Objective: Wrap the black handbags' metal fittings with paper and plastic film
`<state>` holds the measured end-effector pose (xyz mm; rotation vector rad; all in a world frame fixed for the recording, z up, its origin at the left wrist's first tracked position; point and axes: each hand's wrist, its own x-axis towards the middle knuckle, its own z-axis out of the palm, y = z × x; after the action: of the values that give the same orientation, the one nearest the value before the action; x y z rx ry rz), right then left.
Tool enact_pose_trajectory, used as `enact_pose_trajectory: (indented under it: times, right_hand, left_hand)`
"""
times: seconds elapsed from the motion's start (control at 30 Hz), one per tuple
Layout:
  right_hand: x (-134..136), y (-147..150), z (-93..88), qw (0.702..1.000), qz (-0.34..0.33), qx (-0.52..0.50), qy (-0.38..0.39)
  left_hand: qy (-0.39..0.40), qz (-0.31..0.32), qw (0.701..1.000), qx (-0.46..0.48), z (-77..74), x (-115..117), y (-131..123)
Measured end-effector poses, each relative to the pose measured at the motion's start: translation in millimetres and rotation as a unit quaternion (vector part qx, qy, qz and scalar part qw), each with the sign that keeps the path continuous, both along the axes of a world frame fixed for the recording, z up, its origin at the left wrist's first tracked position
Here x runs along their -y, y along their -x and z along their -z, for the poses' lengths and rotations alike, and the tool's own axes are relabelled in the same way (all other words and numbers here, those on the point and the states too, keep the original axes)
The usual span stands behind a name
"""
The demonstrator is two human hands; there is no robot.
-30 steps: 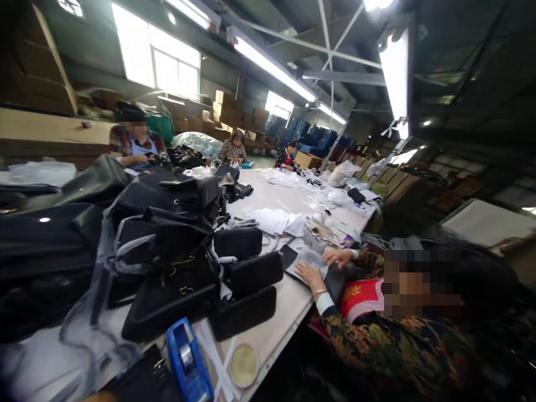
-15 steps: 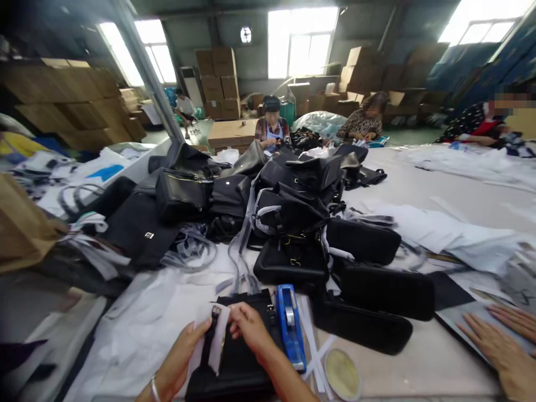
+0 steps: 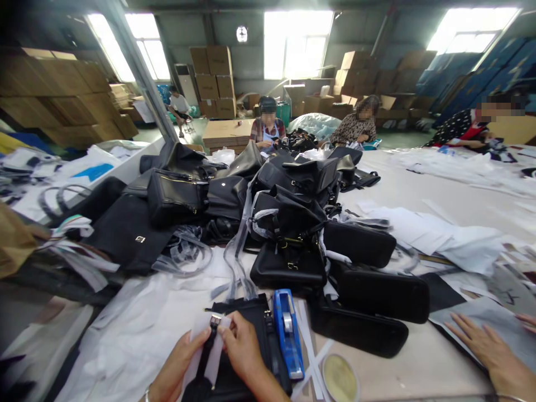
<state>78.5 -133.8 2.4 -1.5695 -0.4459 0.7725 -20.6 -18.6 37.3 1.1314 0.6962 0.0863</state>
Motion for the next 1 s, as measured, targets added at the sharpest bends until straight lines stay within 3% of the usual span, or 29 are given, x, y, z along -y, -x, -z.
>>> enact_pose_trajectory:
  times: [0.3,0.53,0.8,1.0]
  right_hand:
    - [-0.3,2.1,-5.4,1.000,-0.001,-0.008,0.008]
    - [10.4,-15.9,-10.0,0.975,-0.133,-0.142,-0.105]
    - [-9.8,-26.1,1.9,0.981,-0.121,-0.127,-0.081]
    - [-20.5,-22.0,2.3,0.987,-0.130,-0.077,-0.049]
  left_hand:
    - [0.036,0.028,0.999,-0.014,-2.2,-8.7,-6.3]
    - [0.035,0.035,0.999,-0.002,-3.8,-12.2,-4.4]
    - [0.077,0.024,0.997,-0.001,6.6,-12.1,-1.4]
    - [-0.036,-0.016,0.999,-0.009,23.7,-5.8,-3.0]
